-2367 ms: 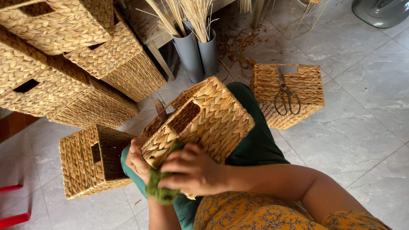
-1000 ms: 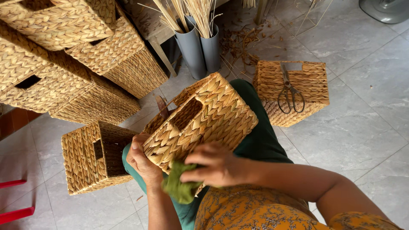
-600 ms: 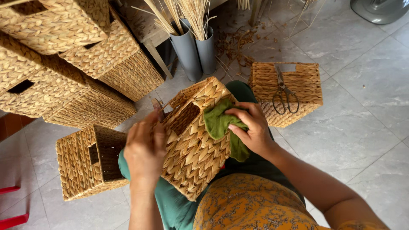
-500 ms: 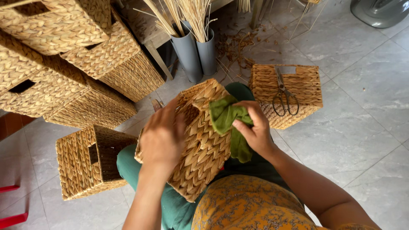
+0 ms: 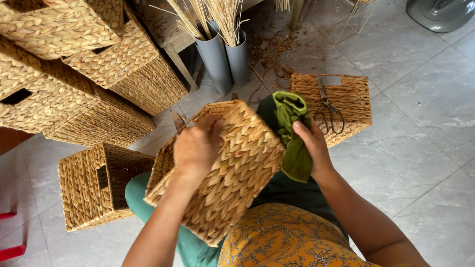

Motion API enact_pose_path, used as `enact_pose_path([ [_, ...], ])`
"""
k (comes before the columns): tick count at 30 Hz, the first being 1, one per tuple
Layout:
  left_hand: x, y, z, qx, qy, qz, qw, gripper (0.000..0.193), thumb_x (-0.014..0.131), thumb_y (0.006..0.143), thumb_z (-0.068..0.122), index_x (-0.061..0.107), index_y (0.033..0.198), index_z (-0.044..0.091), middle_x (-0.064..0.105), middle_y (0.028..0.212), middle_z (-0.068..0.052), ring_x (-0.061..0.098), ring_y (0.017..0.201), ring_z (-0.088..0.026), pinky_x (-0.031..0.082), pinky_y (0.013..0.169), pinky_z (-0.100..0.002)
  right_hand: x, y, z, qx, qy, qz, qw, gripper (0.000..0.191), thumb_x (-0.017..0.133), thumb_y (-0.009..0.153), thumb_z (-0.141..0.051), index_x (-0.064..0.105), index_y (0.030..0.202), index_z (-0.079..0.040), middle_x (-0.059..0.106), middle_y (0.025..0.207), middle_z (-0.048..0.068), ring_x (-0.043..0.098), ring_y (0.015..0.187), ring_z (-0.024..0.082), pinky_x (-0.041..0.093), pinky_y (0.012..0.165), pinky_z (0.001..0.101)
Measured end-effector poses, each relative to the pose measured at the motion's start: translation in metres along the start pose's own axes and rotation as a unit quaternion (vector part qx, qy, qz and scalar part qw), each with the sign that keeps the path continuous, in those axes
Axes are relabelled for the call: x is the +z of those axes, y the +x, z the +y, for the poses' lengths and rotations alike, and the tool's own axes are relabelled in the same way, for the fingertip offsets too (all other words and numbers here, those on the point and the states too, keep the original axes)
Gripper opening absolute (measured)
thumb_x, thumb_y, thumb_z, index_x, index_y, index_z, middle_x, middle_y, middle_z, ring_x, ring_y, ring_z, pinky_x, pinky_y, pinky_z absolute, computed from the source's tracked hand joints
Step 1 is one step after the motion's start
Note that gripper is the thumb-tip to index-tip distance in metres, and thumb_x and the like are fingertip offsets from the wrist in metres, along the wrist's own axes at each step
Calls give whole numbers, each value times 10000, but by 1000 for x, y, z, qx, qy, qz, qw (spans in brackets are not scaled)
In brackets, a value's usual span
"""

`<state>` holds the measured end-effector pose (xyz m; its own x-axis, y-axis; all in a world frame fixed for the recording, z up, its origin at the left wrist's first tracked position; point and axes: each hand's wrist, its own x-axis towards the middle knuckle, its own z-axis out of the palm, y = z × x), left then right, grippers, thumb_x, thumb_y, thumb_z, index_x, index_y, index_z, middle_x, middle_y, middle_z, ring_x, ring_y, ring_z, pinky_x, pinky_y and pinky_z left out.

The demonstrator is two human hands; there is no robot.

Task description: The person sits on the floor holding a woven water hyacinth storage basket on their lap and wipes its outer surfaces with a green cloth, rotating the basket to reach different sides. They then wipe the inside of the basket, running the cloth along the interior walls and bottom.

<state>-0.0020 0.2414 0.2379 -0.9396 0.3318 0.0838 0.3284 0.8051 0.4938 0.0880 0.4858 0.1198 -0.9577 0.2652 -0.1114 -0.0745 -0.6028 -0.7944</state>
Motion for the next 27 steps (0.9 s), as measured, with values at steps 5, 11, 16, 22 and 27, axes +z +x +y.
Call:
enact_pose_path([
  [5,-47,-30,-45,-38,-168,95,980,238,646,1000,263,787,1031,74,716,637,-12,658,505,-104,499,470,-276,-1,1,12,56,-77,53,994,494,695,937,-274,579,1364,-54,684,1156,68,685,977,162,566,806,345],
  [11,-87,-85,-110,-108,-375,231,891,273,725,1009,284,760,943,22,630,654,-16,529,514,-72,399,465,-247,5,26,12,35,-101,44,993,500,699,944,-264,589,1376,-36,689,1167,75,690,981,186,569,842,343],
  [16,-87,-114,-176,-50,-475,369,798,361,764,1016,329,730,874,-1,592,610,-42,445,442,-55,304,453,-237,0,78,2,13,-75,-3,997,485,672,992,-262,582,1419,-50,692,1215,67,694,1022,191,582,879,351],
  [22,-46,-86,-253,97,-505,405,756,557,726,1029,423,595,693,0,509,565,-19,407,524,-72,280,521,-247,-28,127,2,131,-36,-3,991,395,672,1097,-321,624,1385,-56,711,1180,79,676,958,212,547,768,350],
  [27,-23,-61,-294,3,-468,394,791,556,642,1076,365,525,698,-27,554,708,-31,425,643,-101,328,589,-300,-20,119,30,117,-43,8,992,427,641,1031,-266,614,1401,-56,701,1242,49,687,1099,183,557,965,321],
])
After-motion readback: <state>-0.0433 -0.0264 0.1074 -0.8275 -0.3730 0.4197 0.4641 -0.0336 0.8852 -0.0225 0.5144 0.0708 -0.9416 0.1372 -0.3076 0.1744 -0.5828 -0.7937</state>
